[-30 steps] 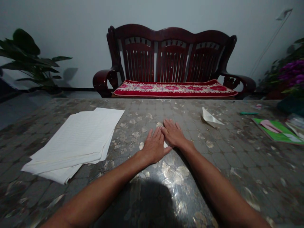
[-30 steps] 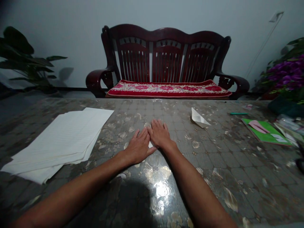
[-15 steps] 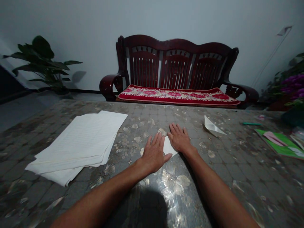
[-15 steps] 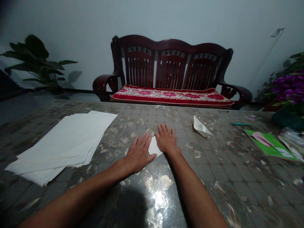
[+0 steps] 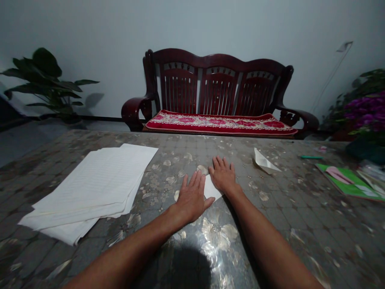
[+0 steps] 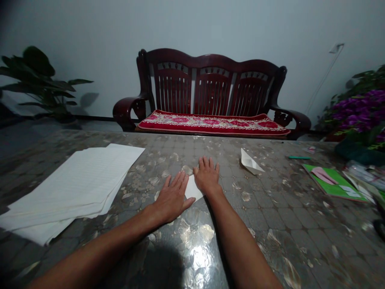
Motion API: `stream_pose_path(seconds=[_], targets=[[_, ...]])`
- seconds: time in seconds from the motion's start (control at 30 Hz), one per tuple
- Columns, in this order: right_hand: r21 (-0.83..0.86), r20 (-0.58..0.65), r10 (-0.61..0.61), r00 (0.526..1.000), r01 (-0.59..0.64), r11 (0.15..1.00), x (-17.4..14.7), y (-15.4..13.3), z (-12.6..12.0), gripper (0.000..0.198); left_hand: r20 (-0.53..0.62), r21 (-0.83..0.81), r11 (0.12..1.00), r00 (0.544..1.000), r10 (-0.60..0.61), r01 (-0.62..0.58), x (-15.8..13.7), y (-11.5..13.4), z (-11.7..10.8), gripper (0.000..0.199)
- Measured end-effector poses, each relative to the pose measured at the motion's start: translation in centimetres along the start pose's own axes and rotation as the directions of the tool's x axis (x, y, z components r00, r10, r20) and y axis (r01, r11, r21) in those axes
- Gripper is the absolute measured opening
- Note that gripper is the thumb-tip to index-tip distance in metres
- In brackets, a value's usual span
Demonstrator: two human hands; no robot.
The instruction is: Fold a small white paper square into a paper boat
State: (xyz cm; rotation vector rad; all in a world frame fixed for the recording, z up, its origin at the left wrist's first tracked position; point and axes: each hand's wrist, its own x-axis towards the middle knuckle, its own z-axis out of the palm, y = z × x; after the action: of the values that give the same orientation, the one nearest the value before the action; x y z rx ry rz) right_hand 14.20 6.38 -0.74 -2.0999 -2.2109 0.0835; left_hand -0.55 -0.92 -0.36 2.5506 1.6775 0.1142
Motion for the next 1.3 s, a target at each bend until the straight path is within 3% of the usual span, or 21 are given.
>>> stream_pose_path(seconds=[0.13, 0.3, 0.43, 0.7, 0.87, 1.0, 1.07, 1.17, 1.3], targets=[[-0.011, -0.016, -0.017, 1.000, 0.017, 1.000, 0.5, 0.6, -0.5, 0.060, 0.005, 0.001, 1.000, 1.000, -0.006, 0.006, 0.0, 0.1, 0.0, 0.078], [0.034, 0.079, 0.037, 0.996, -0.040, 0.999, 0.5, -0.6, -0.7, 0.068, -0.004, 0.005, 1.000, 1.000, 0.011, -0.011, 0.0, 0.0, 0.1, 0.077], [0.022, -0.012, 0.031, 0.999, -0.031, 0.999, 0.2, -1.4, -0.1, 0.070, -0.014, -0.001, 1.000, 1.000, 0.019, -0.019, 0.0, -0.2, 0.2, 0.076], [-0.029, -0.066, 0.024, 0.998, -0.026, 0.999, 0.8, 1.9, -0.8, 0.058, -0.007, -0.007, 1.000, 1.000, 0.020, -0.020, 0.0, -0.3, 0.2, 0.077], [0.094, -0.115, -0.119, 0.986, 0.130, 0.987, -0.7, 3.7, -1.2, 0.049, -0.032, -0.012, 1.000, 0.999, 0.023, -0.024, -0.1, -0.2, 0.3, 0.076], [0.222, -0.174, -0.329, 0.928, 0.362, 0.905, -3.4, 4.2, -1.2, 0.049, -0.026, -0.012, 1.000, 0.999, 0.023, -0.024, -0.1, -0.2, 0.4, 0.076], [0.192, -0.104, -0.429, 0.897, 0.442, 0.876, -4.6, 4.1, -1.3, 0.054, -0.009, -0.015, 1.000, 1.000, 0.019, -0.019, -0.1, -0.2, 0.4, 0.076], [0.116, 0.021, -0.468, 0.884, 0.462, 0.879, -5.5, 3.8, -1.5, 0.060, 0.002, -0.009, 1.000, 1.000, 0.016, -0.016, -0.2, -0.3, 0.2, 0.076], [0.079, 0.046, -0.410, 0.911, 0.406, 0.911, -5.4, 4.2, -1.6, 0.056, 0.038, -0.011, 0.999, 0.998, 0.049, -0.048, -0.3, -0.8, -0.5, 0.071]])
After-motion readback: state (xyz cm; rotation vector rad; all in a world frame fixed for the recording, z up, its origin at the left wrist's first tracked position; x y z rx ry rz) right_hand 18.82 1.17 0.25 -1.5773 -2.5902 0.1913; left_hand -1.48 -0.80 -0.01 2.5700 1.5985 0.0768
